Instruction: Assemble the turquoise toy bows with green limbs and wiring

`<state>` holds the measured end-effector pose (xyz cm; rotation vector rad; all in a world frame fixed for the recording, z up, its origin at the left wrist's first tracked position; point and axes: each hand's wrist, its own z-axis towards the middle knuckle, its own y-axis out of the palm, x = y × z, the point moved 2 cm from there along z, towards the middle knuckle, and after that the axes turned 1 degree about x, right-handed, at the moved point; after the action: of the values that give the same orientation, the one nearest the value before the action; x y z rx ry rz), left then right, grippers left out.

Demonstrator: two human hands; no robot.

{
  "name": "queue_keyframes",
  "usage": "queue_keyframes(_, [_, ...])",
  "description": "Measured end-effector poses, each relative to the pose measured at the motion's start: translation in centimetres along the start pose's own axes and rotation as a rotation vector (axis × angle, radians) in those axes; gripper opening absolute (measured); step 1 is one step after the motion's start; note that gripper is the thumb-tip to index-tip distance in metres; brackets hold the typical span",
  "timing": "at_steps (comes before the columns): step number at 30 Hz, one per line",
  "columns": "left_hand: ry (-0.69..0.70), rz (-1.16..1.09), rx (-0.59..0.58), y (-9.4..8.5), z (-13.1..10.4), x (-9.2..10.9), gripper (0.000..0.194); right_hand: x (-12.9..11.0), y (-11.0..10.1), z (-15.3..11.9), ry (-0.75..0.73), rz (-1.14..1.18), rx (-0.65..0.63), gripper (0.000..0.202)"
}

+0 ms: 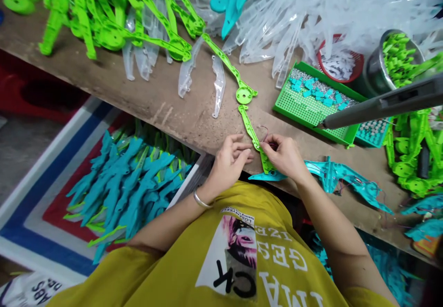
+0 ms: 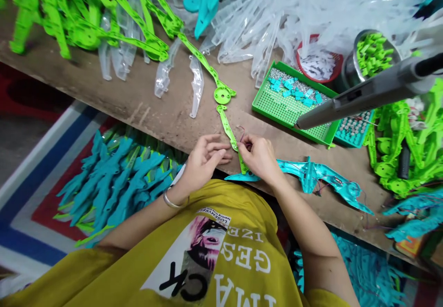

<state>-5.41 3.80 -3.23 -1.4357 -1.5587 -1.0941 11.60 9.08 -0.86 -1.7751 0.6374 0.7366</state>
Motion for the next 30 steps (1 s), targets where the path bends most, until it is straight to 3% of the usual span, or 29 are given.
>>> queue_keyframes(6, [-0.052, -0.155, 0.022, 0.6, 1.4, -0.4, 0.054, 0.2, 0.0, 0.1, -0.015, 0.027, 0.003, 0.022])
queue_keyframes(12, [-0.006, -0.113, -0.013, 1.8, 1.6, -0.6, 0.032, 0.7, -0.2, -0.6, -0.017, 0.116, 0.013, 0.025])
queue_keyframes(17, [-0.054, -0.280, 0.002, 2.7, 2.0, -1.3, 0.038, 1.0, 0.0, -1.0, -0.029, 0.151, 0.038, 0.022])
queue_keyframes(25, [-0.070, -0.238, 0.052, 3.2, 2.1, -1.3, 0.037, 1.4, -0.1, -1.6, -0.037, 0.186, 0.054, 0.018])
queue_keyframes(30, [-0.057, -0.313, -0.041, 3.0, 2.1, -1.3, 0.040, 1.4, -0.2, -1.9, -0.060, 0.177, 0.079, 0.015])
